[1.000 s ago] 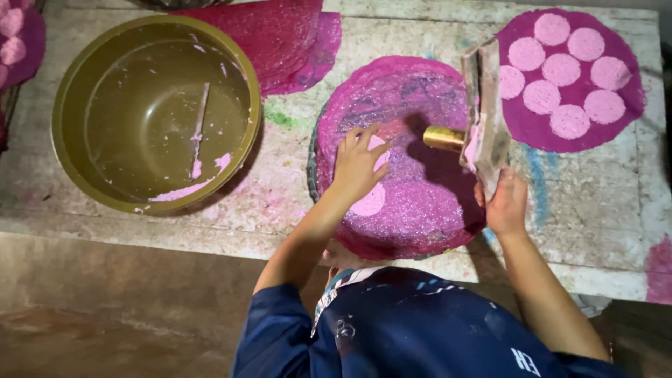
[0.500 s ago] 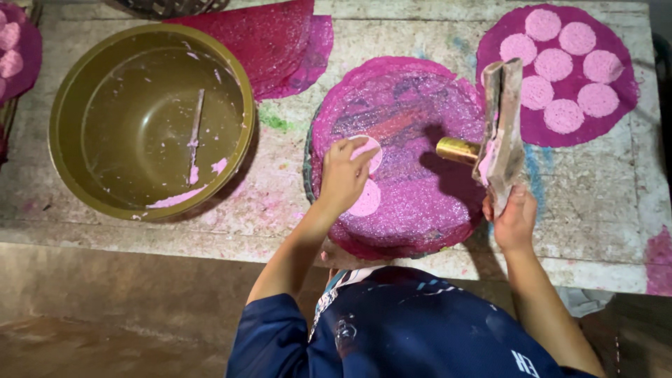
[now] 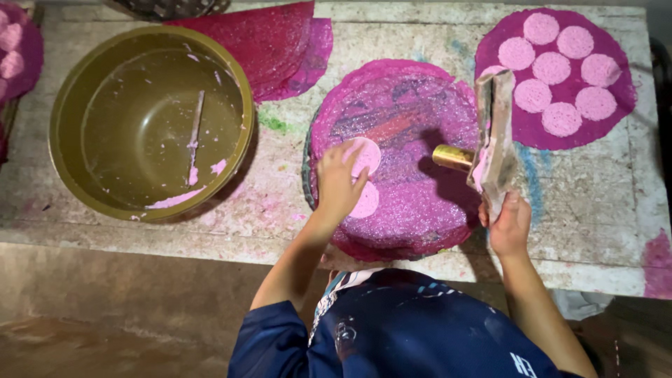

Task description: The person repeatedly scoops pink paste from a basin, applies it to a roller, and presses the roller into a circular mold to form small incense coils. The finished coils are arranged on a tray. The person cleans the roller and mold between cycles.

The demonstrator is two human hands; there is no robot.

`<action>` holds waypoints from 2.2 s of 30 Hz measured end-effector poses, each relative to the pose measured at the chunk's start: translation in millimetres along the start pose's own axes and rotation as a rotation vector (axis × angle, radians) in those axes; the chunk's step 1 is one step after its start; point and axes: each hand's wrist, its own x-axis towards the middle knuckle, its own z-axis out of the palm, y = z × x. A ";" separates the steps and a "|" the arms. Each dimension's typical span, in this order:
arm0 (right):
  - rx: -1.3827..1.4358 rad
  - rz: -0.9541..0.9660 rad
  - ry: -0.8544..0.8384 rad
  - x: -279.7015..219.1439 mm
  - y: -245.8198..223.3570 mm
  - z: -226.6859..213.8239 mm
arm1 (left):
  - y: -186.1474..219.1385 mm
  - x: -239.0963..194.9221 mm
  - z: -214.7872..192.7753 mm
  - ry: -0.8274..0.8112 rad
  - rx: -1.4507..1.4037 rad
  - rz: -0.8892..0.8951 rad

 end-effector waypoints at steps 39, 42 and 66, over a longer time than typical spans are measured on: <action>0.119 -0.050 -0.036 -13.6 -37.2 36.0 | -50.0 33.6 -186.0 0.231 -0.983 -0.217; 0.171 -0.070 -0.085 -15.6 -35.2 55.7 | -63.9 3.1 -207.7 -0.004 -0.271 -0.184; -0.311 -0.464 -1.598 -30.0 -289.6 159.7 | 68.5 -92.1 -278.2 -0.916 -0.144 0.421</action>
